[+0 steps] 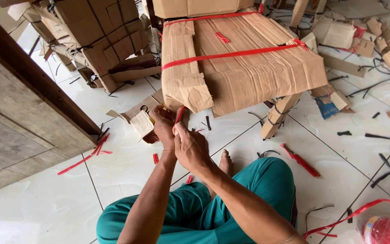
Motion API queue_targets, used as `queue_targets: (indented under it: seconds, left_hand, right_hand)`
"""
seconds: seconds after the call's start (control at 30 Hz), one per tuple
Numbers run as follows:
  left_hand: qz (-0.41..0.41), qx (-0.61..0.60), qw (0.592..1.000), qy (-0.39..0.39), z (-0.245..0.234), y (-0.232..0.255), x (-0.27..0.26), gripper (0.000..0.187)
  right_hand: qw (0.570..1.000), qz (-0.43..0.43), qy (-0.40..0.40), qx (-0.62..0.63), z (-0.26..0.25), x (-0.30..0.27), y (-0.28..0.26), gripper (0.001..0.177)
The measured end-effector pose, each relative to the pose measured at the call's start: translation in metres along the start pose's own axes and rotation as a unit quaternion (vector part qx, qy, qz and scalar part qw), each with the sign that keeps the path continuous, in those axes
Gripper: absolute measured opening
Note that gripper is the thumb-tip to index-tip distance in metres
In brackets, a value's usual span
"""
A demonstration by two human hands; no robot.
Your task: Tying red plastic strings around cardboard padding to secure it to a chair frame for shipping.
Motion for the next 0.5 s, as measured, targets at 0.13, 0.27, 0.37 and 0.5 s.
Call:
queue_targets:
  seconds: [0.13, 0.27, 0.37, 0.5]
  left_hand:
    - [-0.058, -0.133, 0.989, 0.015, 0.012, -0.008, -0.006, 0.06]
    - [-0.057, -0.132, 0.988, 0.061, 0.023, -0.021, -0.02, 0.04]
    - [-0.03, 0.021, 0.998, 0.048, 0.007, 0.016, -0.025, 0.027]
    - [0.017, 0.293, 0.956, 0.025, -0.009, 0.072, -0.032, 0.011]
  right_hand:
    - [0.986, -0.069, -0.048, -0.142, -0.015, -0.005, -0.036, 0.037]
    - [0.935, -0.206, -0.057, -0.284, 0.013, 0.019, -0.032, 0.025]
    - [0.716, -0.081, 0.031, -0.692, 0.087, 0.032, 0.06, 0.044]
    - [0.654, -0.048, 0.212, -0.724, 0.075, 0.038, 0.042, 0.045]
Point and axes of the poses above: each hand's wrist, its own x-axis towards the middle knuckle, its own z-axis out of the palm, y = z × x, the point moved 6 cm from there along x, towards the middle knuckle, and after that the axes turned 9 degrees about x, right-handed, at the moved point
